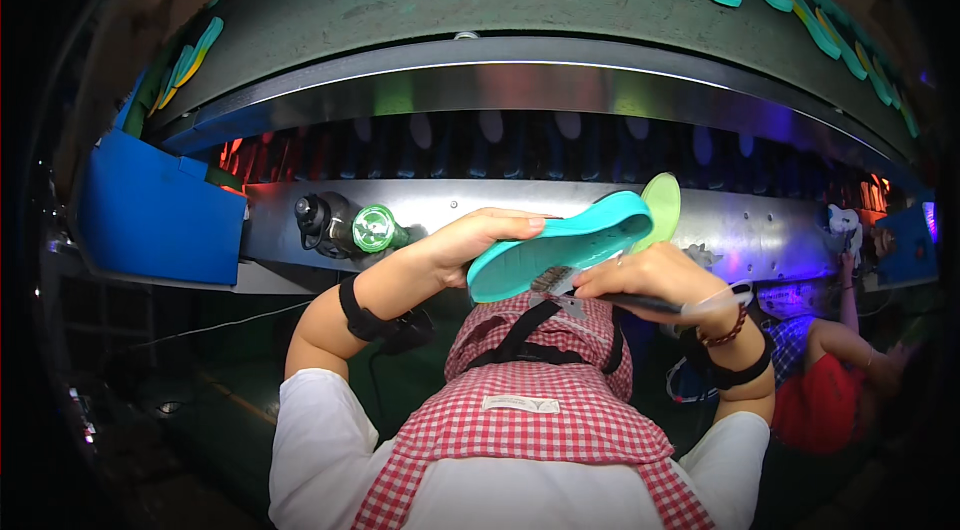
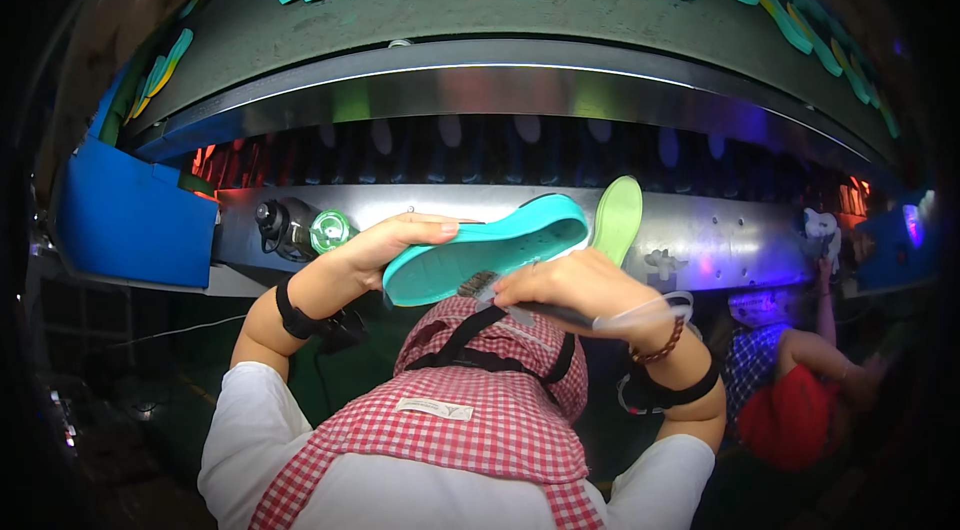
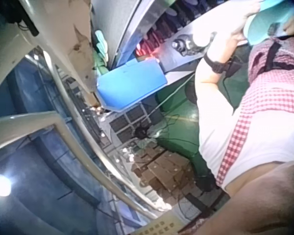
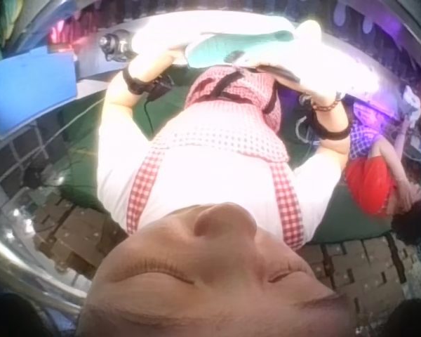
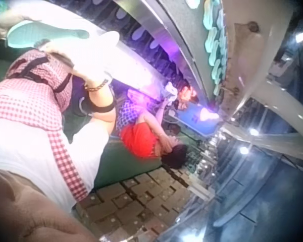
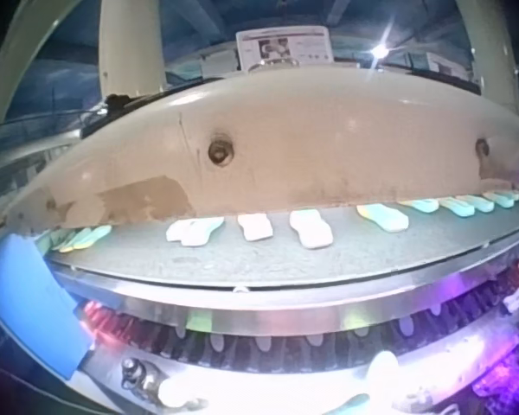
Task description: Applying adhesive to the bottom of shoe soles with a brush in a manufacturing environment.
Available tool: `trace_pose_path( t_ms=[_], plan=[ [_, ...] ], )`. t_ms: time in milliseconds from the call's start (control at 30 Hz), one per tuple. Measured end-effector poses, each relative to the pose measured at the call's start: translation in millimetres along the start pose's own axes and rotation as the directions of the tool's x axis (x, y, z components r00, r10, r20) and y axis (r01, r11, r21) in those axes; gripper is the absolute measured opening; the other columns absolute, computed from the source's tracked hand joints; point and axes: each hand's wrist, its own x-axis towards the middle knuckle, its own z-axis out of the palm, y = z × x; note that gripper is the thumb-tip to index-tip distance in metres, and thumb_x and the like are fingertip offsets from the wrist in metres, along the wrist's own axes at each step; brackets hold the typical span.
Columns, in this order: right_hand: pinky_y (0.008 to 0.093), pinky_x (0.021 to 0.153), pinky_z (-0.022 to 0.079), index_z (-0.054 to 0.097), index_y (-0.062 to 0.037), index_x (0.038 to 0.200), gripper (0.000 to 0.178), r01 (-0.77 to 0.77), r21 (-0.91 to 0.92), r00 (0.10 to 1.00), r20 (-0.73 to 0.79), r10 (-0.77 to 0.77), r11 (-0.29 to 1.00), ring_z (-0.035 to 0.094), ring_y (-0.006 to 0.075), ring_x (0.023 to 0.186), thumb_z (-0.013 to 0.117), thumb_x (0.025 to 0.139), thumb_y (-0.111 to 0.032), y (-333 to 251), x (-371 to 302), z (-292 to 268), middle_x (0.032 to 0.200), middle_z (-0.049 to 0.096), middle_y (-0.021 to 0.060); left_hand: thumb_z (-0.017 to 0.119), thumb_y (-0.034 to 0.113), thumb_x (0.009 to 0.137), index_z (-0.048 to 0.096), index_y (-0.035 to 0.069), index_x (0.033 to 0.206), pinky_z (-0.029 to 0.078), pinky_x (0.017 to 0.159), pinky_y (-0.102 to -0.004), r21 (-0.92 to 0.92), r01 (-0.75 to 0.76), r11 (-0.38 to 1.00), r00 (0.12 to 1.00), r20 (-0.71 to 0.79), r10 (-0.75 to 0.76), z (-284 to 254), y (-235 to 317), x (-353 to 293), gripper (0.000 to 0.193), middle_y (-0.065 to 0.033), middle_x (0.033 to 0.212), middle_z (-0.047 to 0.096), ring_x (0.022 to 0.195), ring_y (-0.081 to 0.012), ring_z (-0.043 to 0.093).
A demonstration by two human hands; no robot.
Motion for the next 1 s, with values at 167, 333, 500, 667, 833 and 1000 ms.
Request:
trace_pose_path(
  t_ms=[167,333,500,667,833,1000],
  plan=[
    [0.0329,0.072,0.049,0.061,-0.0056,0.096,0.026,0.036,0.052,0.998,-0.050,-0.034,0.998,0.061,0.0273,0.085,0.061,0.070,-0.002,6.0,-4.7,-2.0,0.097,0.064,0.0101,0.052,0.023,0.086,0.041,-0.003,0.125,0.049,0.081,-0.0305,-0.063,-0.027,0.998,1.000,-0.013,0.026,-11.3,-3.8,-3.9,0.048,-0.0173,0.112,0.055,0.093,-0.0206,0.060],
    [0.0299,0.075,0.050,0.062,0.0002,0.095,0.020,-0.089,-0.039,0.996,-0.031,0.088,0.995,0.064,0.0243,0.084,0.063,0.075,-0.004,21.4,-6.6,7.6,0.092,0.065,0.0138,0.052,0.025,0.086,0.046,-0.002,0.122,0.053,0.071,-0.0297,0.041,-0.104,0.994,0.989,-0.097,0.108,-21.4,-3.5,-9.4,0.044,-0.0145,0.106,0.058,0.087,-0.0187,0.061],
    [0.0244,0.063,0.048,0.063,-0.0006,0.098,0.022,-0.034,0.371,0.974,-0.194,0.113,0.928,0.063,0.0138,0.071,0.063,0.077,-0.008,12.8,5.1,14.9,0.082,0.066,0.0106,0.052,0.025,0.086,0.044,-0.001,0.123,0.050,0.077,-0.0312,-0.075,-0.172,0.982,0.985,-0.014,0.171,-11.6,-5.3,-5.9,0.047,-0.0148,0.111,0.055,0.093,-0.0180,0.058],
    [0.0206,0.055,0.045,0.065,0.0019,0.086,0.013,-0.171,0.453,0.858,-0.368,0.358,0.875,0.058,0.0072,0.061,0.061,0.078,-0.008,10.5,31.8,36.0,0.070,0.065,0.0067,0.051,0.030,0.085,0.039,-0.002,0.127,0.048,0.081,-0.0317,0.093,-0.270,0.958,0.957,-0.080,0.278,-3.5,-16.0,2.2,0.053,-0.0148,0.113,0.054,0.094,-0.0197,0.058],
    [0.0216,0.061,0.047,0.064,0.0026,0.088,0.014,-0.120,0.481,0.806,-0.464,0.368,0.869,0.060,0.0093,0.067,0.061,0.079,-0.008,27.8,30.1,49.7,0.076,0.065,0.0085,0.049,0.033,0.086,0.043,-0.001,0.121,0.051,0.075,-0.0369,-0.237,-0.288,0.928,0.957,-0.072,0.279,-9.6,-16.3,0.8,0.049,-0.0178,0.107,0.055,0.092,-0.0262,0.058],
    [0.0255,0.070,0.051,0.062,0.0054,0.088,0.012,0.001,0.332,0.781,-0.590,0.206,0.943,0.063,0.0168,0.078,0.056,0.081,-0.002,38.1,30.0,55.3,0.089,0.065,0.0149,0.046,0.033,0.086,0.043,-0.002,0.120,0.051,0.075,-0.0442,-0.310,-0.338,0.889,0.940,-0.064,0.335,-16.6,-20.4,2.6,0.049,-0.0209,0.107,0.054,0.091,-0.0315,0.058]
  ],
)
